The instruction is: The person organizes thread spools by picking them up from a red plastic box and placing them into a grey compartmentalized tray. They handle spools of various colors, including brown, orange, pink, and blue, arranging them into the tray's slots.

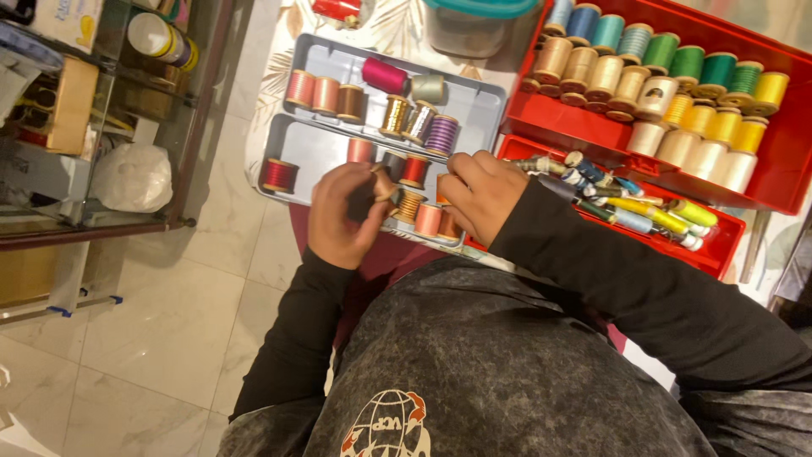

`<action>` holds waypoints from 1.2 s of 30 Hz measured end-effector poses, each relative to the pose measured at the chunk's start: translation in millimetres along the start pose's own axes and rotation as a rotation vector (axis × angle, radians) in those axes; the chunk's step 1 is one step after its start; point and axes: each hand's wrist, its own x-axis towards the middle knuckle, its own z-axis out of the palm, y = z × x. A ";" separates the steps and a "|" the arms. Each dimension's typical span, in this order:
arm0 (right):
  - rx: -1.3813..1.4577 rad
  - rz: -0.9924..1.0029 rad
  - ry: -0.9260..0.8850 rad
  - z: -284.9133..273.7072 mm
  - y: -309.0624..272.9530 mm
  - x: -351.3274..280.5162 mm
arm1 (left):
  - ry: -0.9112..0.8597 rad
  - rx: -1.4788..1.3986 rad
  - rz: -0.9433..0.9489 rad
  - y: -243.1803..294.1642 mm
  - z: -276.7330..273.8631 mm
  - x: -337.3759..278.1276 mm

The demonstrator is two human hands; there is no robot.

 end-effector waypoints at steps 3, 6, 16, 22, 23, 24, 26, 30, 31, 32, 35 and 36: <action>-0.008 0.004 -0.038 10.2 -1.2 2.6 | 0.004 -0.077 0.002 3.5 0.6 -4.2; 0.046 0.044 -0.071 15.2 1.4 -0.6 | -0.022 -0.103 -0.043 14.1 -5.8 -9.6; 0.141 0.090 0.062 4.7 -15.1 -13.8 | -0.028 -0.038 -0.031 18.1 8.8 -23.1; 0.101 0.117 0.053 8.3 -7.9 -27.7 | 0.001 -0.009 -0.050 20.7 1.4 -19.2; 0.117 0.115 0.046 5.9 -8.8 -26.8 | 0.004 -0.014 -0.072 21.8 1.2 -19.5; 0.133 0.113 0.040 3.7 -9.4 -25.4 | 0.007 -0.020 -0.093 22.4 0.8 -19.1; 0.110 0.129 0.033 5.5 -7.3 -28.6 | 0.005 -0.019 -0.089 25.0 4.5 -20.3; 0.051 0.176 0.026 11.5 -4.7 -27.4 | -0.005 -0.015 -0.075 26.6 8.6 -24.5; 0.051 0.178 0.026 9.2 -5.6 -24.4 | -0.006 -0.016 -0.075 27.9 8.9 -23.7; 0.037 0.193 0.008 6.8 -5.9 -21.2 | -0.001 -0.020 -0.061 28.8 9.4 -22.3; 0.034 0.206 -0.071 10.5 -6.7 -14.9 | -0.012 -0.027 -0.050 34.2 9.8 -16.9; 0.046 0.202 -0.133 13.9 -6.7 -12.9 | -0.027 -0.029 -0.055 36.2 9.6 -14.9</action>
